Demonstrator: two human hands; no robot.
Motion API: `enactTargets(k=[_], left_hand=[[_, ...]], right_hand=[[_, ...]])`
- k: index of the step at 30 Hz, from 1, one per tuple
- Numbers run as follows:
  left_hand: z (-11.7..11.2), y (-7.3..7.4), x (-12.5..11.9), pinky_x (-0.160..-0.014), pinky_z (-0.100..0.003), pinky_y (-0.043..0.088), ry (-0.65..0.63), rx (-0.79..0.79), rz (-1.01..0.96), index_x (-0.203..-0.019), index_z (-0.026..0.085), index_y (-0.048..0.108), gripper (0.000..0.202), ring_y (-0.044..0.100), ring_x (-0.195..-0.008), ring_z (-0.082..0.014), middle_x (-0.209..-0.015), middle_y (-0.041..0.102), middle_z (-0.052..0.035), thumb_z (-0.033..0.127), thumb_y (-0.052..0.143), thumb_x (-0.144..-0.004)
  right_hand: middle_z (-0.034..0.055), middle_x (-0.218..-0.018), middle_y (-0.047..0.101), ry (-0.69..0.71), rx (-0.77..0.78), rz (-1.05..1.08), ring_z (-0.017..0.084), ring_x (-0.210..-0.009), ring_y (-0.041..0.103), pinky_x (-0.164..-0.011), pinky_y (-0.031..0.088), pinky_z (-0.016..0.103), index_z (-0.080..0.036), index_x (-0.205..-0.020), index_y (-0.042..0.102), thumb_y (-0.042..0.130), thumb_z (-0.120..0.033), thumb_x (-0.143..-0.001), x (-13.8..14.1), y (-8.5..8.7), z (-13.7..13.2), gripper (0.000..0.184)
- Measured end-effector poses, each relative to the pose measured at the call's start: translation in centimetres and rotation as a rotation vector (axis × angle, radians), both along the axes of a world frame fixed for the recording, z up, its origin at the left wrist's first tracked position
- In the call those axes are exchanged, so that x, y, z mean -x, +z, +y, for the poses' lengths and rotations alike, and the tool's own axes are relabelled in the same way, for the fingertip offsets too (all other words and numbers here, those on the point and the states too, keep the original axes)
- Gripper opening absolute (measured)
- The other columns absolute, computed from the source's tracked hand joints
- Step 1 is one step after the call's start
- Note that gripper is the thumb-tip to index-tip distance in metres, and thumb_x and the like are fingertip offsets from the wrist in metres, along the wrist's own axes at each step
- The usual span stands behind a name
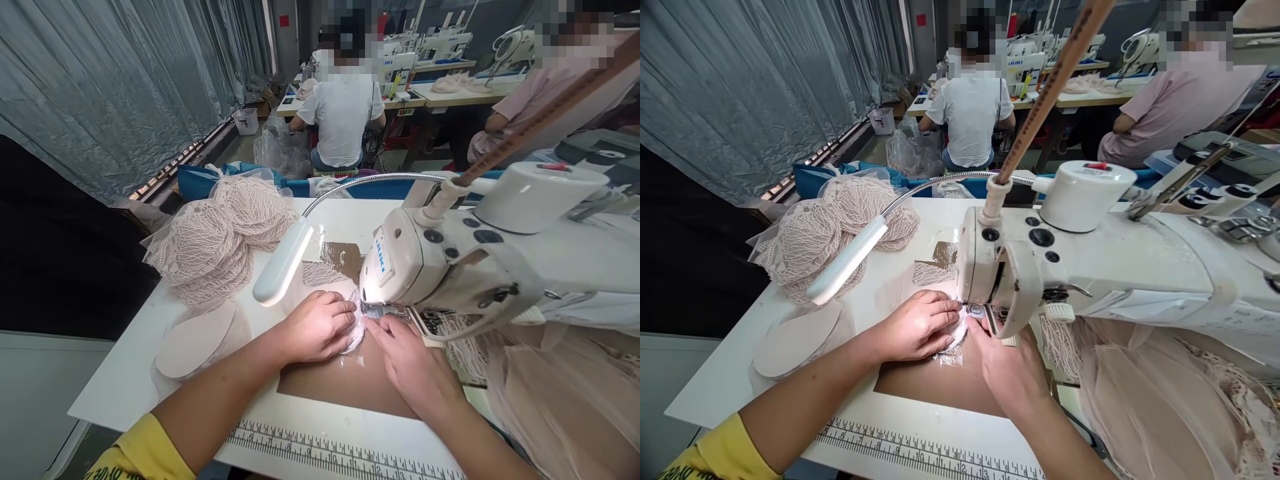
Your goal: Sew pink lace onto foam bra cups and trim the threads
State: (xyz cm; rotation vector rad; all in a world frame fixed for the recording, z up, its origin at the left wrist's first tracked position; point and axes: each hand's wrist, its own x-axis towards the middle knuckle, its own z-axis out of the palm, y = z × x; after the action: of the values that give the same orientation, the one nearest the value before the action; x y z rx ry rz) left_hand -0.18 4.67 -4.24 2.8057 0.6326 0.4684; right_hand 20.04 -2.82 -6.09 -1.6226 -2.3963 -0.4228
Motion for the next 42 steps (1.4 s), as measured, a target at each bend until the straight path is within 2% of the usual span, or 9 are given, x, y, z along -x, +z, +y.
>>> enactTargets(k=[6,12,18,22,25,30,33,38,42], left_hand=[[-0.1,-0.2,0.0,-0.092,-0.039,0.043,0.028,0.05,-0.069,-0.094,0.015,0.064,0.021,0.054,-0.104,-0.0239,-0.107,0.066,-0.0097,0.029,0.051,-0.089],[-0.2,-0.3,-0.3,-0.08,-0.032,0.043,0.061,0.004,-0.03,-0.078,0.013,0.062,0.023,0.053,-0.085,-0.0185,-0.082,0.061,-0.0081,0.024,0.046,-0.092],[-0.5,-0.3,-0.5,-0.078,-0.031,0.039,0.039,-0.106,0.036,-0.091,0.018,0.068,0.019,0.046,-0.076,-0.0166,-0.073,0.058,-0.0038,0.023,0.049,-0.092],[-0.7,-0.2,-0.6,-0.077,-0.031,0.038,0.047,-0.117,0.041,-0.095,0.017,0.069,0.023,0.045,-0.073,-0.0164,-0.07,0.056,-0.0039,0.025,0.047,-0.093],[-0.9,-0.2,-0.6,-0.08,-0.032,0.038,0.038,-0.122,0.043,-0.098,0.017,0.068,0.024,0.048,-0.078,-0.0171,-0.078,0.06,-0.0057,0.027,0.046,-0.094],[-0.9,-0.7,-0.7,-0.082,-0.033,0.039,-0.045,-0.228,0.069,-0.105,0.016,0.065,0.026,0.052,-0.089,-0.0171,-0.111,0.064,-0.0087,0.025,0.042,-0.097],[-1.0,-0.9,-0.7,-0.081,-0.034,0.039,-0.07,-0.278,0.095,-0.102,0.015,0.065,0.027,0.053,-0.09,-0.0166,-0.112,0.065,-0.0077,0.024,0.039,-0.099],[-1.4,-0.8,-0.7,-0.082,-0.033,0.039,-0.008,-0.268,0.098,-0.1,0.016,0.064,0.026,0.054,-0.092,-0.0168,-0.106,0.067,-0.0044,0.025,0.04,-0.098],[-1.5,-0.5,-1.0,-0.08,-0.032,0.04,0.027,-0.213,0.08,-0.101,0.017,0.065,0.027,0.054,-0.088,-0.0166,-0.106,0.068,-0.0039,0.028,0.041,-0.098]], right_hand=[[0.0075,-0.102,0.07,-0.012,0.001,0.089,0.02,-0.081,0.062,-0.076,0.047,0.033,-0.022,-0.118,0.066,0.044,-0.002,-0.081,-0.5,-0.7,0.0,0.047],[0.009,-0.114,0.068,-0.018,-0.003,0.131,0.024,-0.087,0.064,-0.079,0.049,0.037,-0.021,-0.119,0.067,0.046,-0.005,-0.082,-1.0,-0.9,-0.4,0.045],[0.0081,-0.11,0.07,-0.028,-0.018,0.135,0.027,-0.095,0.064,-0.084,0.049,0.038,-0.023,-0.118,0.067,0.047,-0.006,-0.083,-0.9,-0.9,-0.4,0.044],[0.009,-0.105,0.071,-0.02,-0.025,0.138,0.026,-0.091,0.065,-0.082,0.05,0.038,-0.022,-0.116,0.068,0.046,-0.008,-0.084,-1.0,-1.0,-0.4,0.041],[0.0085,-0.104,0.071,-0.022,-0.023,0.149,0.025,-0.09,0.065,-0.081,0.05,0.038,-0.021,-0.115,0.068,0.044,-0.009,-0.085,-1.0,-1.1,-0.4,0.041],[0.0096,-0.108,0.069,0.018,-0.013,0.209,0.023,-0.088,0.063,-0.078,0.049,0.036,-0.018,-0.116,0.067,0.041,-0.011,-0.088,-0.7,-0.8,-0.2,0.039],[0.0063,-0.103,0.07,0.086,0.008,0.239,0.022,-0.087,0.061,-0.075,0.047,0.032,-0.017,-0.114,0.067,0.041,-0.009,-0.086,-0.4,-0.3,-0.1,0.039],[0.0028,-0.09,0.07,0.106,0.036,0.187,0.02,-0.077,0.058,-0.064,0.042,0.03,-0.019,-0.106,0.069,0.043,-0.004,-0.081,-0.1,0.2,-0.2,0.039],[0.003,-0.089,0.069,0.088,0.038,0.184,0.019,-0.077,0.057,-0.068,0.041,0.031,-0.019,-0.107,0.069,0.044,-0.003,-0.081,-0.2,0.2,-0.1,0.04]])
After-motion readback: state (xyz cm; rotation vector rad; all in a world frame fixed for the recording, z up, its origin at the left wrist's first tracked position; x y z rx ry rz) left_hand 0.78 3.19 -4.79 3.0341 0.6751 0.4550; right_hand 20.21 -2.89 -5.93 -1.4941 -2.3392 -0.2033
